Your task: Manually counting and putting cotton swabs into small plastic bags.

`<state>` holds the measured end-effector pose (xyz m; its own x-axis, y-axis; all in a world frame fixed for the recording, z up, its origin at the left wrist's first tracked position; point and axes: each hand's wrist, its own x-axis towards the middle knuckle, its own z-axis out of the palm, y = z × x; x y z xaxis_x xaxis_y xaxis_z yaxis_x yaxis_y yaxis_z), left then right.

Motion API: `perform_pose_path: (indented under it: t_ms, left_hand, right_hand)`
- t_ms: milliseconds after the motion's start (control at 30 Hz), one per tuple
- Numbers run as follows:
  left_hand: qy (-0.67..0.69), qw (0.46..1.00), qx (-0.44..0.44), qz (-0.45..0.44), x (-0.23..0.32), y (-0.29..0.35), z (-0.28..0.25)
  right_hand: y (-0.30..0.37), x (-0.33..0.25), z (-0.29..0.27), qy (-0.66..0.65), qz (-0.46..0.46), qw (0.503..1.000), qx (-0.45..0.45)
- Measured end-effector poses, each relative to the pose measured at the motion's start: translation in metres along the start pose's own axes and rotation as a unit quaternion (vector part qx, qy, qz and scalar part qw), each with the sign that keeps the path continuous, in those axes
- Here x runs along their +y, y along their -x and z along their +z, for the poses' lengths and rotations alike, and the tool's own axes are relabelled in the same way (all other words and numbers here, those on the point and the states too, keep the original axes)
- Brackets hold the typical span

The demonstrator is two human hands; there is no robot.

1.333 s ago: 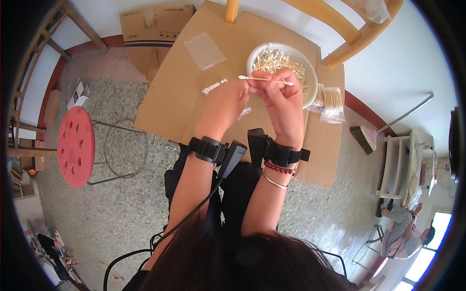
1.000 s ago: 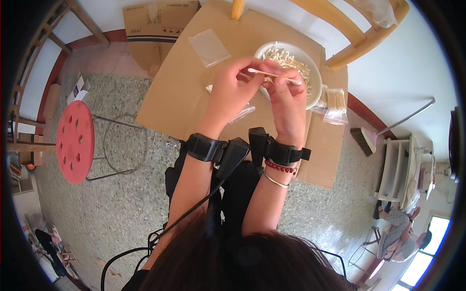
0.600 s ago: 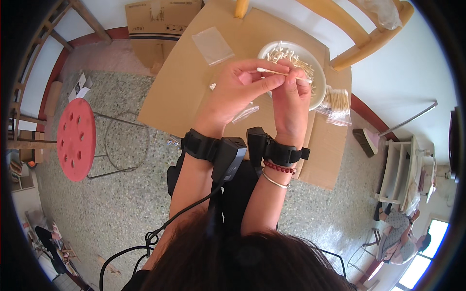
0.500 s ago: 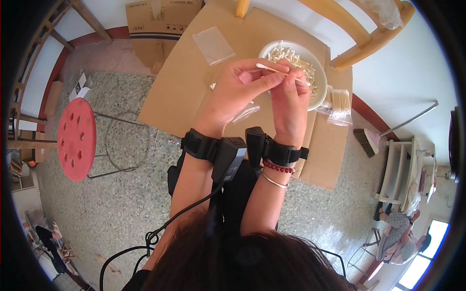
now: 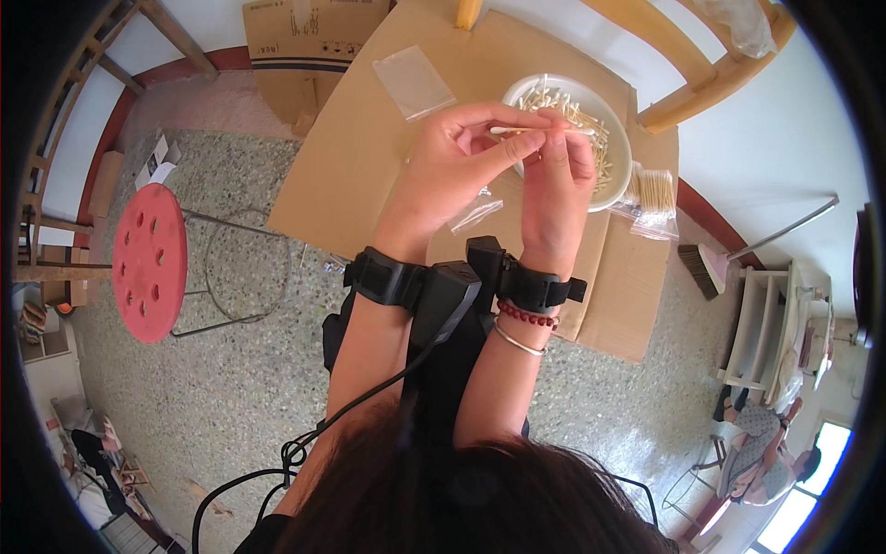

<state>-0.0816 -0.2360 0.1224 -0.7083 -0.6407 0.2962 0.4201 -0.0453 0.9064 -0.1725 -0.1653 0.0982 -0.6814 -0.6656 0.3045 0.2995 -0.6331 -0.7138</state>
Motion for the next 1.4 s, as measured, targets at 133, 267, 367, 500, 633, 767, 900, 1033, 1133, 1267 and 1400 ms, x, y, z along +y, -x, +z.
perform_pose_path:
  t_ms: [133,267,367,500,633,767,900,1033,1133,1267,1400]
  left_hand:
    - [-0.057,0.998,0.003,0.039,-0.005,-0.001,-0.005]
    - [-0.23,0.958,0.061,0.157,-0.009,-0.003,-0.001]
    - [-0.27,0.937,0.096,0.2,-0.009,-0.003,0.001]
    - [-0.222,0.956,0.093,0.17,-0.009,-0.003,0.001]
    - [-0.129,0.979,0.084,0.13,-0.008,-0.001,0.006]
    - [-0.043,0.995,0.055,0.071,-0.008,-0.001,0.005]
    - [0.035,0.994,0.056,0.083,-0.006,-0.001,0.008]
    - [0.038,0.996,0.036,0.079,-0.005,0.0,0.004]
    - [0.041,0.997,0.034,0.054,-0.002,0.001,0.004]
    - [0.037,0.997,0.039,0.049,-0.001,0.0,0.006]
    - [0.042,0.998,0.036,0.041,-0.001,0.001,0.007]
  right_hand:
    - [0.0,-0.001,0.0,0.043,-0.024,0.999,0.015]
    - [0.0,-0.002,0.001,0.085,-0.044,0.995,-0.003]
    - [-0.001,-0.003,0.002,0.113,-0.062,0.992,-0.014]
    - [0.0,-0.006,0.006,0.121,-0.051,0.991,-0.01]
    - [0.0,-0.01,0.007,0.091,-0.009,0.996,-0.007]
    - [0.0,-0.008,0.007,0.078,0.004,0.997,-0.023]
    - [-0.001,-0.005,0.003,0.062,0.008,0.997,-0.043]
    - [-0.001,-0.003,0.003,0.044,-0.004,0.998,-0.044]
    - [0.0,-0.004,0.003,0.031,-0.014,0.998,-0.045]
    - [-0.002,-0.005,0.003,0.05,-0.005,0.999,-0.011]
    - [-0.001,-0.006,0.003,0.07,-0.002,0.998,0.0]
